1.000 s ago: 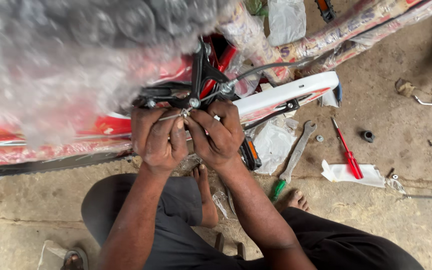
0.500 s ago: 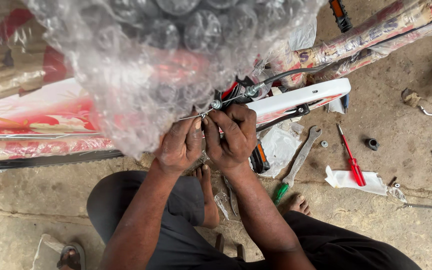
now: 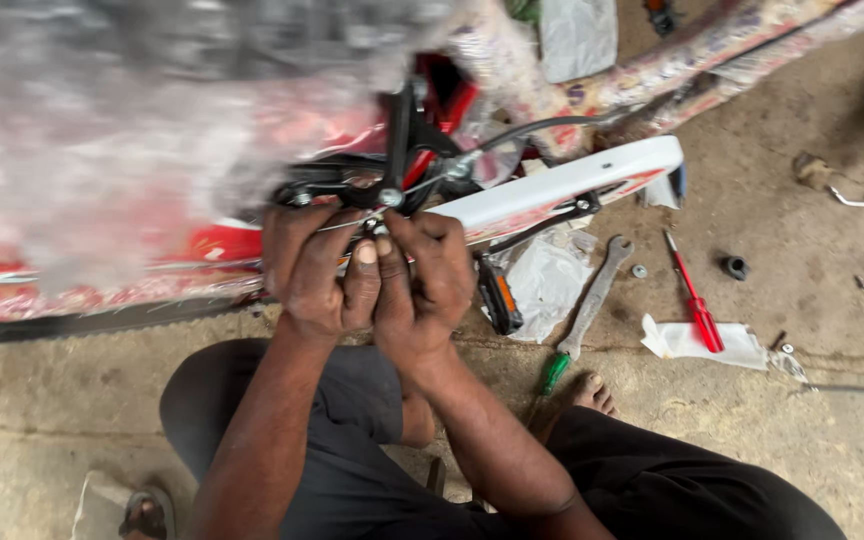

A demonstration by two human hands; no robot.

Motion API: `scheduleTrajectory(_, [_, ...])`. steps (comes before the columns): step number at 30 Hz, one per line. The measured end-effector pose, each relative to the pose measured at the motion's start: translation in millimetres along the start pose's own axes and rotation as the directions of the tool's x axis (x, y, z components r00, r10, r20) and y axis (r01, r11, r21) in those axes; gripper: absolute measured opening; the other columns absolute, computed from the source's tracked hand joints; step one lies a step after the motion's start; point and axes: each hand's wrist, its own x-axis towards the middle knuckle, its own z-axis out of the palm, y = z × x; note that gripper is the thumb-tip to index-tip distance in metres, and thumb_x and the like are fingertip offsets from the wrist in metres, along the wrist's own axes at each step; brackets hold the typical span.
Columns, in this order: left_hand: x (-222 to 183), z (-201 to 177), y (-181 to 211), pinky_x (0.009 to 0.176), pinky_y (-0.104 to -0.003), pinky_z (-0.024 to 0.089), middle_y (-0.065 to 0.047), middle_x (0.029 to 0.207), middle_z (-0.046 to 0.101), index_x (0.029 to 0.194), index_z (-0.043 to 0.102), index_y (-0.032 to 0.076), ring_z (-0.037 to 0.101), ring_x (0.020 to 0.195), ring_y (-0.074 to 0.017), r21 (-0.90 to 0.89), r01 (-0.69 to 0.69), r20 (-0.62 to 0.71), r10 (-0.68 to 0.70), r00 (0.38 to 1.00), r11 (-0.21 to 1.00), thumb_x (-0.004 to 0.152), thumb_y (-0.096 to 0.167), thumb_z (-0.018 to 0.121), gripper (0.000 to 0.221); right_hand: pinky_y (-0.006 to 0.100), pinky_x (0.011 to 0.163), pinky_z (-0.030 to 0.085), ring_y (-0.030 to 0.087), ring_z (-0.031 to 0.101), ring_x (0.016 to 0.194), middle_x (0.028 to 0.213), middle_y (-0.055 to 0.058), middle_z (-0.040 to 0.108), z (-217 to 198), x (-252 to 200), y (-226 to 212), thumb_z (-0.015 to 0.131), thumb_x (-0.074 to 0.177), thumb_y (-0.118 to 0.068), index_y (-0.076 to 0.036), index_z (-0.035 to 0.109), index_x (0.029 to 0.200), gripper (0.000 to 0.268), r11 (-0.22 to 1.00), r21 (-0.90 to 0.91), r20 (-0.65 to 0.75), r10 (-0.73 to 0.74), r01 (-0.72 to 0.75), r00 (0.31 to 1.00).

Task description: The person connects and secures a brake cable to the rear brake assembly of a bicycle using pliers and a screwdriver.

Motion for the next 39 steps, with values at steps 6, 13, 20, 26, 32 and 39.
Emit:
scheduleTrajectory(6, [7,-5,7,0.083,-0.047,0.048,-0.014,0.108,0.061,0.114,0.065,0.0,0.059,0.097,-0.0313,0.038,0.0,0.068,-0.003,0.998,0.999,0.1,0.012,0.075,0.021,0.027,0.088,0.051,0.014,0.061,0.101,0.111,0.007,0.06,-32,10,-18,0.053,0.088,0.005,0.003,0.068,0.124,0.038,0.911,0.143,0.307,0.331,-0.387,0.892])
scheduleTrajectory(13, [3,-5,10,0.083,-0.045,0.051,-0.012,0.108,0.063,0.116,0.068,0.003,0.061,0.097,-0.03,-0.033,0.057,0.015,-0.056,0.998,0.998,0.102,0.006,0.073,0.015,0.023,0.056,0.038,0.006,0.048,0.065,0.076,0.0,0.059,-22,19,-19,0.064,0.101,-0.009,0.004,0.074,0.111,0.019,0.65,0.291,0.284,0.641,-0.701,0.713])
scheduleTrajectory(20, [-2,-1,6,0.083,-0.043,0.054,-0.011,0.108,0.064,0.116,0.069,0.003,0.063,0.099,-0.0292,-0.02,0.062,-0.022,-0.063,0.998,0.998,0.106,0.006,0.071,0.01,0.023,0.055,0.042,0.006,0.052,0.062,0.076,0.0,0.066,4,11,-26,0.069,0.096,-0.005,0.004,0.074,0.099,0.011,0.526,0.526,0.122,0.731,-0.668,0.672])
scheduleTrajectory(26, [1,0,7,0.084,-0.045,0.056,-0.011,0.11,0.064,0.116,0.07,0.002,0.065,0.1,-0.0308,0.023,0.023,-0.051,-0.022,0.998,0.999,0.106,0.006,0.071,0.01,0.022,0.064,0.045,0.004,0.053,0.071,0.084,0.0,0.064,17,3,-19,0.065,0.102,-0.003,0.004,0.068,0.094,0.011,0.62,0.579,0.027,0.634,-0.53,0.773])
scheduleTrajectory(32, [2,-1,8,0.082,-0.045,0.055,-0.012,0.108,0.063,0.117,0.07,0.002,0.065,0.097,-0.0302,0.041,0.017,-0.043,-0.015,0.999,0.999,0.106,0.006,0.073,0.012,0.021,0.059,0.044,0.002,0.05,0.067,0.077,-0.002,0.06,24,-1,-23,0.061,0.103,-0.009,0.003,0.064,0.094,0.015,0.794,0.338,-0.051,0.551,-0.505,0.833])
scheduleTrajectory(39, [3,-2,9,0.084,-0.045,0.054,-0.012,0.11,0.064,0.119,0.07,0.0,0.065,0.097,-0.0319,0.023,-0.011,-0.056,0.013,0.998,1.0,0.107,0.003,0.07,0.013,0.024,0.059,0.043,0.006,0.05,0.069,0.078,0.001,0.063,10,13,-20,0.064,0.102,-0.01,0.007,0.07,0.098,0.019,0.74,0.267,0.088,0.618,-0.617,0.781])
